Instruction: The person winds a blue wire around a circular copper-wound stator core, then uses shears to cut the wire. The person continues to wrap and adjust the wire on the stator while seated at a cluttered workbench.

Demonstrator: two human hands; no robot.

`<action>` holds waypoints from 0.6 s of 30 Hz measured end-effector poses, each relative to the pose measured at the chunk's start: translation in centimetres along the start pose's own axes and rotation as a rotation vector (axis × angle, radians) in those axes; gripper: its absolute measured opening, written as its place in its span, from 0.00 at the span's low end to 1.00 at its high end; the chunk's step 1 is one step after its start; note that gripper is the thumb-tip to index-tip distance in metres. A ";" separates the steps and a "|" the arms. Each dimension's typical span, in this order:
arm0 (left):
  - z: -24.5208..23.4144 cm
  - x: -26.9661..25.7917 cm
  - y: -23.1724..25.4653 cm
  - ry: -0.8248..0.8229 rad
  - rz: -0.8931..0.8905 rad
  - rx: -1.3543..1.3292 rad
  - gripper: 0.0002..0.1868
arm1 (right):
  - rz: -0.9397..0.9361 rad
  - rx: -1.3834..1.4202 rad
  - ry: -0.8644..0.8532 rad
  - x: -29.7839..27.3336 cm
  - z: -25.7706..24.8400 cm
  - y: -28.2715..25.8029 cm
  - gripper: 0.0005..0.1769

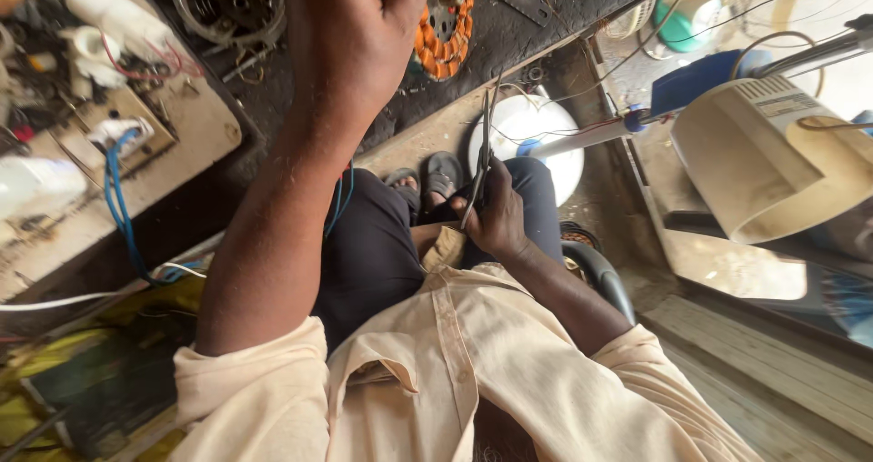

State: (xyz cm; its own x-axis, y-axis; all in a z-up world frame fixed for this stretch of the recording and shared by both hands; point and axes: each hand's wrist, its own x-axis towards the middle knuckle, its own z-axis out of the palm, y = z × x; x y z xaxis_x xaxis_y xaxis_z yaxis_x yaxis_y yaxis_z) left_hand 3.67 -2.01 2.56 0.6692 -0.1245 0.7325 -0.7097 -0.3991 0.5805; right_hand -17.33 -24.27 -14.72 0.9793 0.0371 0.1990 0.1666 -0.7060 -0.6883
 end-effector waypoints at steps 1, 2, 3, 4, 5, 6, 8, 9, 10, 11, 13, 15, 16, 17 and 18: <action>-0.2 0.1 0.1 -0.031 -0.039 -0.017 0.10 | -0.005 0.008 0.015 0.7 0.2 -0.2 0.47; -0.3 0.2 0.3 -0.050 -0.072 -0.025 0.11 | -0.031 -0.001 0.027 1.2 0.2 -0.2 0.48; -0.5 0.2 0.4 -0.068 -0.104 -0.034 0.13 | -0.057 -0.010 0.039 1.7 0.2 -0.1 0.48; -0.7 0.2 0.4 -0.087 -0.142 -0.041 0.14 | -0.080 -0.018 0.047 2.0 0.3 -0.1 0.48; -0.9 0.3 0.4 -0.103 -0.137 -0.030 0.15 | -0.090 -0.037 0.046 2.4 0.4 0.0 0.48; -1.0 0.2 0.4 -0.119 -0.137 -0.022 0.15 | -0.095 -0.058 0.040 2.4 0.2 0.0 0.48; -1.0 0.2 0.3 -0.131 -0.144 -0.025 0.17 | -0.090 -0.068 0.036 2.4 -0.1 -0.1 0.49; -1.0 0.4 0.3 -0.126 -0.151 -0.035 0.18 | -0.079 -0.056 0.038 2.4 -0.3 -0.3 0.50; -1.0 0.5 0.1 -0.118 -0.157 -0.046 0.19 | -0.072 -0.046 0.040 2.6 -0.6 -0.4 0.51; -1.1 0.6 -0.1 -0.119 -0.155 -0.057 0.19 | -0.103 -0.033 0.042 2.8 -0.9 -0.5 0.50; -1.3 0.5 -0.5 -0.124 -0.156 -0.084 0.17 | -0.159 -0.011 0.043 2.6 -1.2 -1.1 0.48; -1.3 0.4 -0.8 -0.108 -0.169 -0.093 0.20 | -0.056 0.002 -0.026 2.8 -1.4 -1.4 0.46; -1.4 0.3 -1.0 -0.102 -0.178 -0.099 0.21 | -0.002 0.009 -0.062 2.8 -1.5 -1.5 0.46; -1.4 0.1 -1.0 -0.098 -0.182 -0.107 0.21 | -0.025 0.010 -0.046 2.8 -1.5 -1.7 0.46; -1.4 0.0 -1.1 -0.090 -0.183 -0.115 0.21 | -0.052 0.009 -0.030 3.0 -1.6 -1.8 0.46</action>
State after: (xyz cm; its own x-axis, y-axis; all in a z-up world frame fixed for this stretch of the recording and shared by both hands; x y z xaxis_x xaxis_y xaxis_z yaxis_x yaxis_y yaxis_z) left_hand 4.15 -0.26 2.42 0.8025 -0.1423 0.5795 -0.5916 -0.3168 0.7414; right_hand -14.85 -24.06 -11.78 0.9721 0.0951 0.2142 0.2188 -0.6960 -0.6839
